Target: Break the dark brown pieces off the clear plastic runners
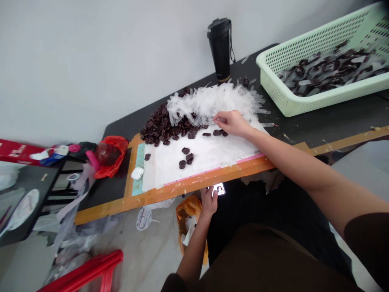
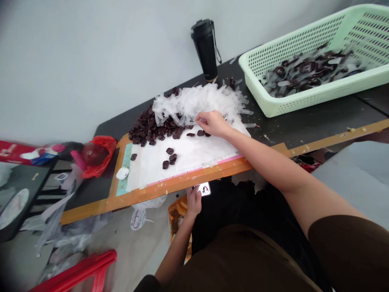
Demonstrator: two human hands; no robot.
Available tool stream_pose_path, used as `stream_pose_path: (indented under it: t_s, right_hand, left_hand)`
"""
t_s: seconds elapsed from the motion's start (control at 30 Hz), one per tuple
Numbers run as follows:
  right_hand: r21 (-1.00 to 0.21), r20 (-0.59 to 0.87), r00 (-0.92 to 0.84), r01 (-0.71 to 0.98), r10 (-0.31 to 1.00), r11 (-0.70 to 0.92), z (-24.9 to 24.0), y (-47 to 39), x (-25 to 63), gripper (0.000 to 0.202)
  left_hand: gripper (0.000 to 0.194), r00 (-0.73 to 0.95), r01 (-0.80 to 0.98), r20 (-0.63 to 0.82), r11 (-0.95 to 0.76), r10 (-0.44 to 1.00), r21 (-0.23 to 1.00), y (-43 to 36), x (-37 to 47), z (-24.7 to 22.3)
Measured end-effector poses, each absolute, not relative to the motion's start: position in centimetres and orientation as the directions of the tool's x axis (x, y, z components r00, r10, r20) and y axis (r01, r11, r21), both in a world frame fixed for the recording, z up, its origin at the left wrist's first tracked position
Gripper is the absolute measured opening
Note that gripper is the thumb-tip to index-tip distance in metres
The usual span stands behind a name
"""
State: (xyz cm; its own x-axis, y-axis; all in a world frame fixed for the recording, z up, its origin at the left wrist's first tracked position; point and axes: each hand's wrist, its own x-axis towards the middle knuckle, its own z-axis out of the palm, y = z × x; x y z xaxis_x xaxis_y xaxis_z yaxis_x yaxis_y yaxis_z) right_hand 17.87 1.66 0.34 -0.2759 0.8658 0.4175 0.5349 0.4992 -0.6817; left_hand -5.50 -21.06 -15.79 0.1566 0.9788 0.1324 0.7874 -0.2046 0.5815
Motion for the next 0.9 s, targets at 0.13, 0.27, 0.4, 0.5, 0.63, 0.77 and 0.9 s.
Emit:
stream_pose_path:
  t_s: [0.13,0.27,0.4,0.5,0.63,0.77,0.9]
  right_hand:
    - [-0.677,0.418,-0.272,0.543,0.867,0.496,0.4,1.6,17.9,0.023]
    - [-0.674,0.412,-0.276,0.549,0.868,0.494,0.3,1.7,17.9,0.024]
    - [-0.676,0.420,-0.273,0.542,0.865,0.499,0.2,1.7,18.0,0.023]
    - [-0.676,0.421,-0.273,0.541,0.865,0.500,0.2,1.7,18.0,0.022]
    - [-0.674,0.424,-0.277,0.539,0.863,0.504,0.2,1.8,17.9,0.023]
    - [-0.676,0.422,-0.276,0.539,0.864,0.502,0.0,1.8,18.0,0.024]
    - [-0.680,0.414,-0.273,0.541,0.869,0.494,0.0,1.9,18.0,0.024]
  left_hand:
    - [0.051,0.165,0.787,0.121,-0.204,0.979,0.582,-21.0,-5.6,-16.3]
    - [0.048,0.148,0.796,0.112,-0.185,0.983,0.576,-20.9,-5.7,-16.4]
    - [0.046,0.160,0.800,0.110,-0.194,0.981,0.567,-20.8,-5.6,-16.3]
    - [0.045,0.170,0.806,0.101,-0.197,0.980,0.559,-20.7,-5.6,-16.1]
    - [0.044,0.164,0.812,0.085,-0.183,0.983,0.555,-20.4,-5.6,-16.1]
    - [0.046,0.151,0.814,0.052,-0.154,0.987,0.561,-20.0,-5.4,-16.0]
    - [0.052,0.133,0.799,0.063,-0.144,0.989,0.584,-19.6,-5.4,-16.2]
